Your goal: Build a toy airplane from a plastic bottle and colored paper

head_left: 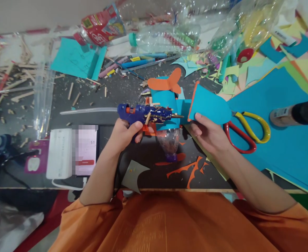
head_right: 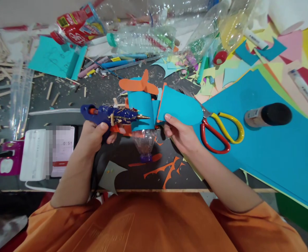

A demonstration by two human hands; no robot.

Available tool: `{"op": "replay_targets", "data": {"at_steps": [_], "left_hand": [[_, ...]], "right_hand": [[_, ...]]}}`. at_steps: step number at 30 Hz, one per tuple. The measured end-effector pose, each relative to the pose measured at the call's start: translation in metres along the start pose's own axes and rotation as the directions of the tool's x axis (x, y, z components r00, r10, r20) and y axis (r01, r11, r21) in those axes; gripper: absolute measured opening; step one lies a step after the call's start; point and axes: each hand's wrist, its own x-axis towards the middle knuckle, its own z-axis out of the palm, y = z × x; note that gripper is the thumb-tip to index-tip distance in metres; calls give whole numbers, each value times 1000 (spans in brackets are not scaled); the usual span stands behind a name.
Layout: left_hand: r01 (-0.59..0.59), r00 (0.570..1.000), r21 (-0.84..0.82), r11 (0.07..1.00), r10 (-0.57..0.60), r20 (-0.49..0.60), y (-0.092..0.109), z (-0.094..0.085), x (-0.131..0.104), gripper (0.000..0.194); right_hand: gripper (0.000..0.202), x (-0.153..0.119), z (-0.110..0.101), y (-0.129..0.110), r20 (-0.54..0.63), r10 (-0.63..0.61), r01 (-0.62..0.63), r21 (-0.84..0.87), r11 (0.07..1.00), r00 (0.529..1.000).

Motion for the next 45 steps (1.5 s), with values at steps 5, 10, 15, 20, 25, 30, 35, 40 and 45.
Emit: {"op": "replay_targets", "data": {"at_steps": [5, 10, 15, 20, 25, 30, 35, 40, 45], "left_hand": [[9, 998, 95, 995, -15, 60, -5, -4, 1, 50], [21, 996, 67, 998, -26, 80, -3, -1, 2, 50], [62, 996, 14, 998, -63, 70, 1, 3, 3, 48], [70, 995, 15, 997, -71, 77, 2, 3, 3, 47], [61, 995, 15, 998, -62, 77, 2, 3, 3, 47], [79, 993, 46, 996, -82, 83, 4, 4, 2, 52], [99, 990, 44, 994, -103, 95, 4, 4, 1, 51], [103, 990, 44, 994, -107, 93, 4, 4, 1, 51], [86, 992, 54, 995, -91, 91, 4, 3, 1, 51]], "right_hand": [[49, -1, -1, 0, 6, -21, 22, -50, 999, 1000], [48, 1, -5, 2, 53, -71, 75, -64, 995, 996], [47, 0, -3, 2, 45, -73, 75, -45, 996, 996], [47, -1, 0, 2, -18, -23, 23, -8, 1000, 1000], [46, 0, -2, 3, 11, -44, 45, -27, 999, 999], [46, -2, 0, 2, 7, -47, 47, -17, 999, 999], [45, -3, 3, 0, -28, -5, 6, 30, 1000, 1000], [43, -2, 2, 1, -22, -14, 15, 40, 999, 1000], [43, -3, 2, 1, -22, -16, 17, 37, 999, 1000]]}}
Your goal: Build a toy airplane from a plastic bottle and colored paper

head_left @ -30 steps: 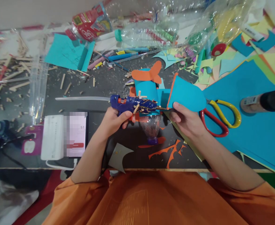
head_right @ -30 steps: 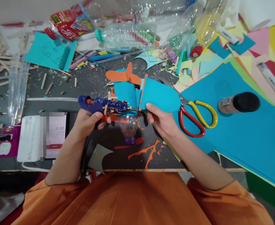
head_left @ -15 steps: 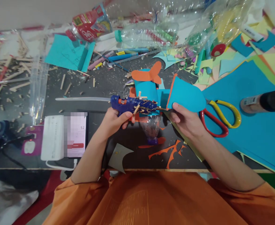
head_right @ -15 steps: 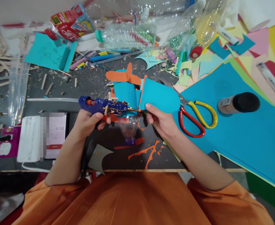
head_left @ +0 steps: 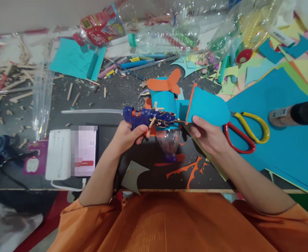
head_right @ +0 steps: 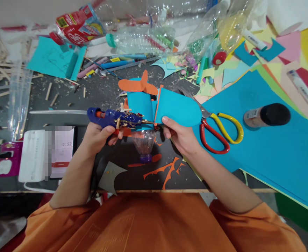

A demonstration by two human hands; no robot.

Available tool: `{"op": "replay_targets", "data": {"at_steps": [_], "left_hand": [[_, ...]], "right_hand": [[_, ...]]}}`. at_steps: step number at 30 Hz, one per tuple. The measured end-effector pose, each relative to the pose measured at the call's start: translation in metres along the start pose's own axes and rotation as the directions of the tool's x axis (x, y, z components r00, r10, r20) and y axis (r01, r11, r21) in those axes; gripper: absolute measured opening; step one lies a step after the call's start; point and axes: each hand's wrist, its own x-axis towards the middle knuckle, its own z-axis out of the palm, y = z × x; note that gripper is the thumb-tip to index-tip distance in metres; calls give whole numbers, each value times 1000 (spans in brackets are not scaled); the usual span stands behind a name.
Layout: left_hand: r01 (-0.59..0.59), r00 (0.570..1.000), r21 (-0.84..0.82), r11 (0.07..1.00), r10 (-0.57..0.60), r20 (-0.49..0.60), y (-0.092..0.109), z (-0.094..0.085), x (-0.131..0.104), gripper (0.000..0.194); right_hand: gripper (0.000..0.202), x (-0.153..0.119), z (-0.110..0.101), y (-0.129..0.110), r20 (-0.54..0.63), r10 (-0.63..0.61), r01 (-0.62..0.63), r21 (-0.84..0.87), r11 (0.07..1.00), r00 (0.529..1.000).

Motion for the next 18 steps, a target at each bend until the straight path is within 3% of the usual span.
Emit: {"op": "replay_targets", "data": {"at_steps": [18], "left_hand": [[0, 1000, 28, 1000, 0, -16, -3, -2, -1, 49]], "right_hand": [[42, -1, -3, 6, -26, -55, 53, -71, 996, 998]]}}
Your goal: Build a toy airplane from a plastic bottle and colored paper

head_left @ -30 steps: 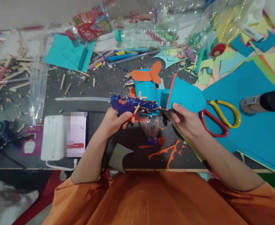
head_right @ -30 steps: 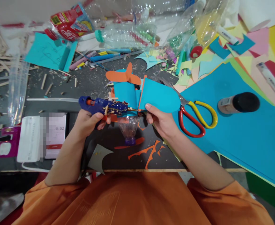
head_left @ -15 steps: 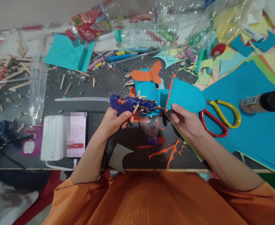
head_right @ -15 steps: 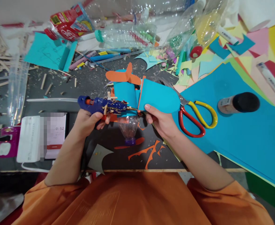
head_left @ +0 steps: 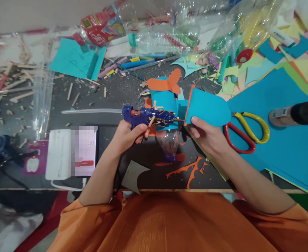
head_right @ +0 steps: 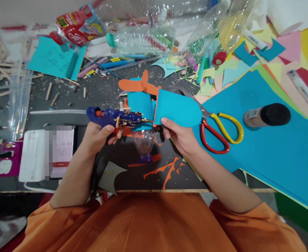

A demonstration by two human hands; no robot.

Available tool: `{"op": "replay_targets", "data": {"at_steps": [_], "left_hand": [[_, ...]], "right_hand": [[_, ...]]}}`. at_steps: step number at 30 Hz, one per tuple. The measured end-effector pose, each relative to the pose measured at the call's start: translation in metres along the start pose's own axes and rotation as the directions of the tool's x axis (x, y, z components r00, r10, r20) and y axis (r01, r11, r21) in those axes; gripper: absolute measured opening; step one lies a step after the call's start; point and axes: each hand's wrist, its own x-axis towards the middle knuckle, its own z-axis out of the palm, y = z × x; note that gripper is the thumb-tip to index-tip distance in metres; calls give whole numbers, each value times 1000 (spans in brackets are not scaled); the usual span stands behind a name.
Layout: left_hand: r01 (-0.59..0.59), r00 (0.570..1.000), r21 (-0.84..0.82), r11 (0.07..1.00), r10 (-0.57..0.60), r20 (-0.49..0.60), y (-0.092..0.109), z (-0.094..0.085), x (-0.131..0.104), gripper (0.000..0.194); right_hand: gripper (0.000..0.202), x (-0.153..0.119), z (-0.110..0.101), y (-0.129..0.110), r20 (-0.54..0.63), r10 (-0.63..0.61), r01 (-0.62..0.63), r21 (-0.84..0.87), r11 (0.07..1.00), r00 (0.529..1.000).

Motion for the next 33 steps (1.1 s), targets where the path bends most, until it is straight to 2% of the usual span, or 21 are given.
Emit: {"op": "replay_targets", "data": {"at_steps": [18, 33], "left_hand": [[6, 1000, -15, 1000, -7, -25, 5, 3, 0, 48], [10, 999, -44, 999, -12, -46, 5, 3, 1, 46]], "right_hand": [[44, -1, -2, 2, 68, -70, 74, -48, 996, 995], [47, -2, -3, 3, 88, -67, 76, -101, 992, 994]]}}
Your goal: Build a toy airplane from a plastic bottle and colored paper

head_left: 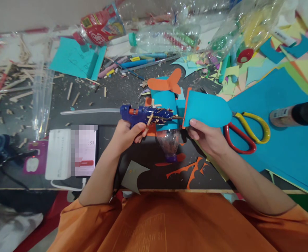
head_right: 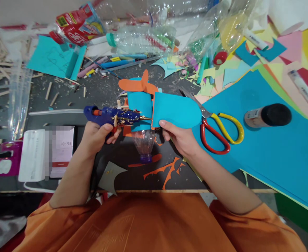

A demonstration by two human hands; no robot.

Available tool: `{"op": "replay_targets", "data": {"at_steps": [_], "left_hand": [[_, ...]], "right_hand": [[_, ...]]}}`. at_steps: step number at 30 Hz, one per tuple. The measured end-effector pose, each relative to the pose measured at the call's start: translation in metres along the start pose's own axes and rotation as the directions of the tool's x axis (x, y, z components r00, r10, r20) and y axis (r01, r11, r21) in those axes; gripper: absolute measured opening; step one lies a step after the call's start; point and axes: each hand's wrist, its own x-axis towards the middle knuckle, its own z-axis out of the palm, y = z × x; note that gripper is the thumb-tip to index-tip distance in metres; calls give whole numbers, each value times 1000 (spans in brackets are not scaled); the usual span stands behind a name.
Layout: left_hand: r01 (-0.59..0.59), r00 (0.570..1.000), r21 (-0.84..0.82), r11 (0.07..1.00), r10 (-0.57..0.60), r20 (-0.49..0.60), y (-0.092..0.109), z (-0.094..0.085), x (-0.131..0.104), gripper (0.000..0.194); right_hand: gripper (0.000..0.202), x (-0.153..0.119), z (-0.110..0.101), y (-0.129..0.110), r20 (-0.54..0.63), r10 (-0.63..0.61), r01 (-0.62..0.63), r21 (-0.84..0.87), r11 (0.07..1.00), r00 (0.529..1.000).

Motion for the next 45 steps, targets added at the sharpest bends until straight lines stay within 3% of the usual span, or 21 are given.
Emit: {"op": "replay_targets", "data": {"at_steps": [45], "left_hand": [[-28, 998, -12, 1000, 28, -51, 0, 1, -2, 46]], "right_hand": [[49, -2, -1, 1, 26, 27, -26, -57, 998, 999]]}}
